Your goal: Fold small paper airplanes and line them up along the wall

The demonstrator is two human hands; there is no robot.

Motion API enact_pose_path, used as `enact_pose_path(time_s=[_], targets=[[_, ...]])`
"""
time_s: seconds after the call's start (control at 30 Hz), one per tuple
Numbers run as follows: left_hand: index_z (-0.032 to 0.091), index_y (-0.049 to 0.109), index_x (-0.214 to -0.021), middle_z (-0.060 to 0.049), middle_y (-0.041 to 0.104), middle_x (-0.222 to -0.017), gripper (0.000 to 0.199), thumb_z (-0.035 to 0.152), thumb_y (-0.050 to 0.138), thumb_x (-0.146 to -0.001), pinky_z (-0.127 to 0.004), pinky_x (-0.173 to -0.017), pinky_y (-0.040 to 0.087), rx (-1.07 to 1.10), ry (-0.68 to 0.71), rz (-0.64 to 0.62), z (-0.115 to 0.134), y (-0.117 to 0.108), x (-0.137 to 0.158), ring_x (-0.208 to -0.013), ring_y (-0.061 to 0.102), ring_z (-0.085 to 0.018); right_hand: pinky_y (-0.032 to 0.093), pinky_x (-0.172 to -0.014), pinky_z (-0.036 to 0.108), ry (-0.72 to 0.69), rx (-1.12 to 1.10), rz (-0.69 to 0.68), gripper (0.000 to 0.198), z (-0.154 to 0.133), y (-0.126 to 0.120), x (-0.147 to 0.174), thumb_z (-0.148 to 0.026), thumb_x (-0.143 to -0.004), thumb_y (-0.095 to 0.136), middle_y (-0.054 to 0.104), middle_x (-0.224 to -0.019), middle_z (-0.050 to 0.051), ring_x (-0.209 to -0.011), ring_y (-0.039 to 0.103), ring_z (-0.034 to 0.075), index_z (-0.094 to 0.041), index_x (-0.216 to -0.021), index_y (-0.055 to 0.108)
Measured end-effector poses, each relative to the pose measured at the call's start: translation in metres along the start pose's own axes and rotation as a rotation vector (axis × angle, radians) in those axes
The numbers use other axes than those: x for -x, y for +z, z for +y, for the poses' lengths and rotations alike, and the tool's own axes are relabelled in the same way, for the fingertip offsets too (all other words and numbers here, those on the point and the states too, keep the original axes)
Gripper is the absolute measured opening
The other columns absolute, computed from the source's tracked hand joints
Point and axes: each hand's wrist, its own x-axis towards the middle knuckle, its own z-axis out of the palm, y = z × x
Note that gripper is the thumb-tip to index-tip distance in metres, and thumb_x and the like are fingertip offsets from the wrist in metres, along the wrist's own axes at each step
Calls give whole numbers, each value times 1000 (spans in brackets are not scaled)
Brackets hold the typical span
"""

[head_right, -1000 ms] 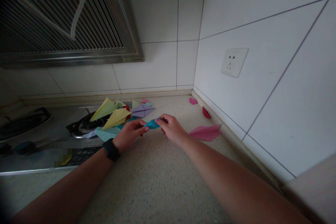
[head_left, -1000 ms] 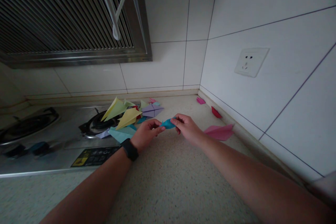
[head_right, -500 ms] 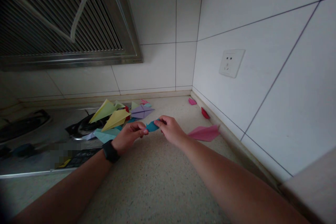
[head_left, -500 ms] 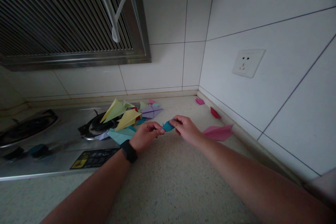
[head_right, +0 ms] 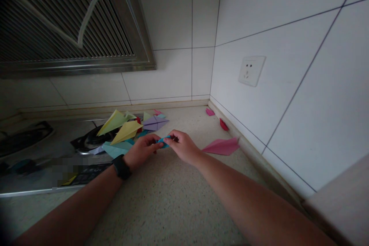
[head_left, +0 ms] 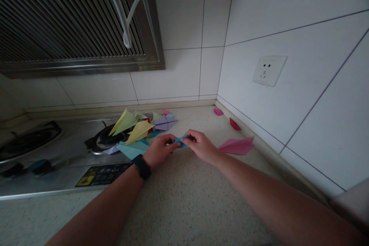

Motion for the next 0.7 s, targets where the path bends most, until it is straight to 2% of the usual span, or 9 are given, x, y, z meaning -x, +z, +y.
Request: enact_pose_path(time_s=[0.3,0.5,0.7], targets=[[13,62,-78,2,55,-66,25,38,70,-76,-21,-56,37,170,-1,-33,0,2,1,-59,47,-8,33,-50,22,71,-131,3,27,-4,5,2,-46,-88,54,46,-61,-5,-52,45,9,-20,-82,52],[14,61,-80,0,61,-75,24,36,70,-76,-24,-67,39,225,3,-38,2,3,2,-69,52,-10,29,-50,24,158,64,-26,37,-7,5,3,-49,-92,45,45,-56,-4,-51,42,9,-19,-73,51],[14,63,-88,-1,60,-79,28,42,63,-82,-24,-66,38,109,-32,-152,10,4,5,-71,51,-12,27,-55,24,-21,281,-43,36,-12,2,6,-42,-94,44,43,-59,-4,-58,41,10,-19,-67,44]])
